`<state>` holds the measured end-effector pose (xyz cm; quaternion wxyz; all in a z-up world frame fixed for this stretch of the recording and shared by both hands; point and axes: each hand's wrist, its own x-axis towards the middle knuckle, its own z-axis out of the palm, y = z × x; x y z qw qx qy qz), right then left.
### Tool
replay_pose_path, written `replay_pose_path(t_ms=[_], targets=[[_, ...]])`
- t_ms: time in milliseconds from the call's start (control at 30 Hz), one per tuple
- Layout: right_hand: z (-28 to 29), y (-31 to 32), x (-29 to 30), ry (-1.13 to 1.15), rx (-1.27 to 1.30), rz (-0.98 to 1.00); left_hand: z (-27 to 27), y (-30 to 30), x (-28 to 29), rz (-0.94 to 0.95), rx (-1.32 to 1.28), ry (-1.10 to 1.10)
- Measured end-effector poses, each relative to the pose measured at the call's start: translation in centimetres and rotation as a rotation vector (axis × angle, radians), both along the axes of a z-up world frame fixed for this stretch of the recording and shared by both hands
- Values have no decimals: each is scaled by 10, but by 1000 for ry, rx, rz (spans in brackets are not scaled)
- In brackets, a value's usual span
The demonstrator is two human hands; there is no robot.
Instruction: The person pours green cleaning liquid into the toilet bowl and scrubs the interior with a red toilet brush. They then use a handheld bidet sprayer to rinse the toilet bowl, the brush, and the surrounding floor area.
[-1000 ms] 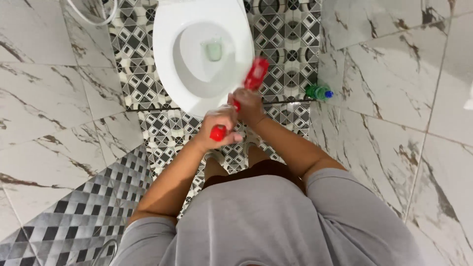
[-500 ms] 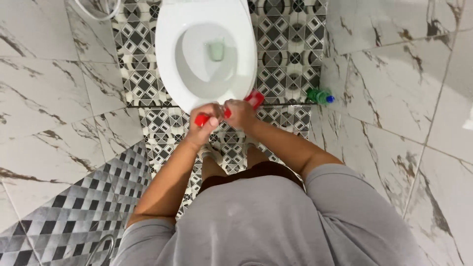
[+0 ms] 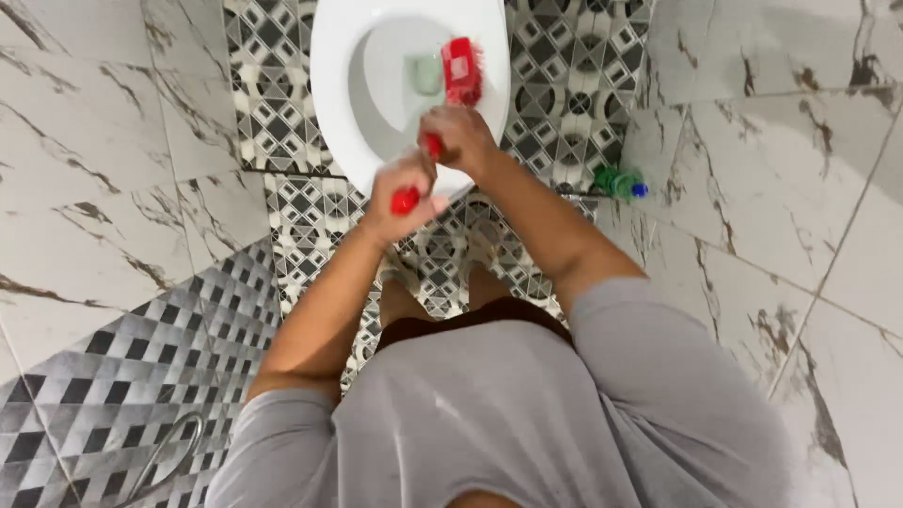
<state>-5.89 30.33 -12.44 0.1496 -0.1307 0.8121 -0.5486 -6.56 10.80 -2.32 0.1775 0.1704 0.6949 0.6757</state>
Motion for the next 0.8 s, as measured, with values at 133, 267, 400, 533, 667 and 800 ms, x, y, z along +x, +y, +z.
replay_pose_path(t_ms=[133,267,400,533,667,800], targets=[[-19,-18,-65,15,107,62,13,-14,-30,34,29,-118],[-48,-25,-61,-24,207,151,13,-15,-24,25,10,-129],[-55,-104,-23,-103,287,139,-30,-31,-17,137,-19,-115],[-121,-187,-29,115,50,-3,-27,-62,-40,477,-61,-148],[-70,-189,-73,-266,-733,-323,-4,-70,-82,33,-299,187],[-87,-196,-37,-378,121,-62,-55,-109,-70,32,-265,-158]])
